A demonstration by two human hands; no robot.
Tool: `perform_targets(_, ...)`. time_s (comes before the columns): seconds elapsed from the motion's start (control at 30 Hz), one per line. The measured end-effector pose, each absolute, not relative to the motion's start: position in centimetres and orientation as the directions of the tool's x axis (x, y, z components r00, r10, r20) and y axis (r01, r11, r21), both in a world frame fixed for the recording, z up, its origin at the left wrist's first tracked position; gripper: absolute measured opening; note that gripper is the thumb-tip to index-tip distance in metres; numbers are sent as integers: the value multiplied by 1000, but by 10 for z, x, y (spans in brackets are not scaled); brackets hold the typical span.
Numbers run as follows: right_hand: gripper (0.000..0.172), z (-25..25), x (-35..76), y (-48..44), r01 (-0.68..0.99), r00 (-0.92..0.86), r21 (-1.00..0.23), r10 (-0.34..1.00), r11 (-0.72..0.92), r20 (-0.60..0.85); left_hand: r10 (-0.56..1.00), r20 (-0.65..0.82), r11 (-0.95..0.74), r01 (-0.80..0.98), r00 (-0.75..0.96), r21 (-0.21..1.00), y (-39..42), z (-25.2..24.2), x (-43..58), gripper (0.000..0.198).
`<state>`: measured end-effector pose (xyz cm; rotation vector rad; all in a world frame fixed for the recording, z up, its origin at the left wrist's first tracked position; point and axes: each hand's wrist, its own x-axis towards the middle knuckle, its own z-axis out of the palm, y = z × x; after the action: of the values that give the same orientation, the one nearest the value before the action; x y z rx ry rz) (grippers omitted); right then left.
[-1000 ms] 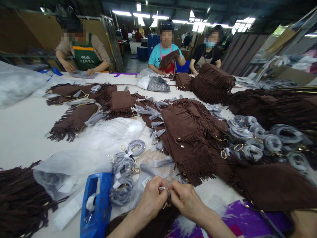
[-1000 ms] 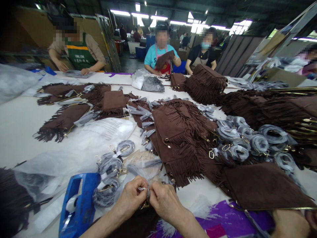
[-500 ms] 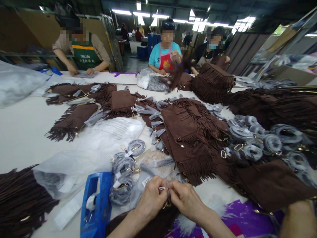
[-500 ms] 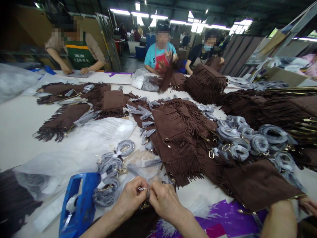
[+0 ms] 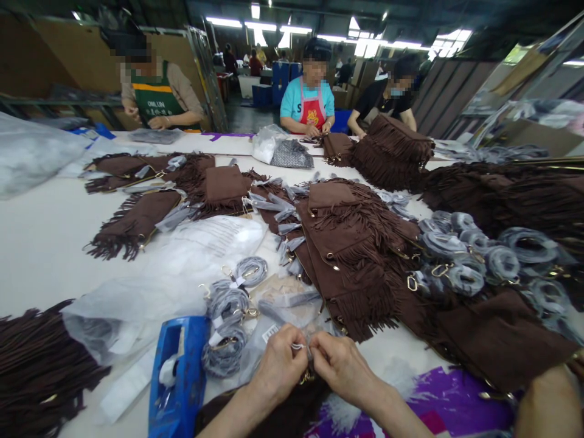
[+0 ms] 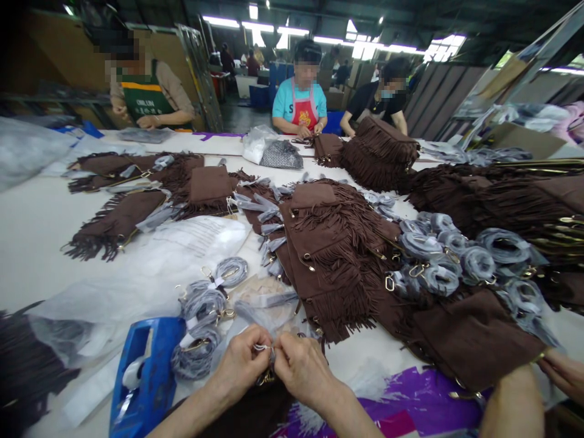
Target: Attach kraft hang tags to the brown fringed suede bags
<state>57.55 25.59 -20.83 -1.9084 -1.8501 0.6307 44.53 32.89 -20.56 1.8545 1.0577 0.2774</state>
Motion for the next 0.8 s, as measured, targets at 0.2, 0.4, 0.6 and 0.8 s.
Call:
perform_targets(0.2,15,-207,575,256,827,34,-559,998,-60,-57,757,-247,-175,551,606,816,329,-207,445,20)
perform_targets(0.4,15,-211,575,257,809,54,-584,998,-69,-43,747,-250,-178,548,616,817,330,-211,440,19)
perform_targets(0.6,14,-202,577,258,752,4,-658,997,-50,-71,748,-272,-153,556,606,817,330,-208,439,17)
perform_targets(0.8,20,-203,577,259,811,-32,-585,998,-5,-53,750,-264,-157,551,607,820,330,-205,442,17)
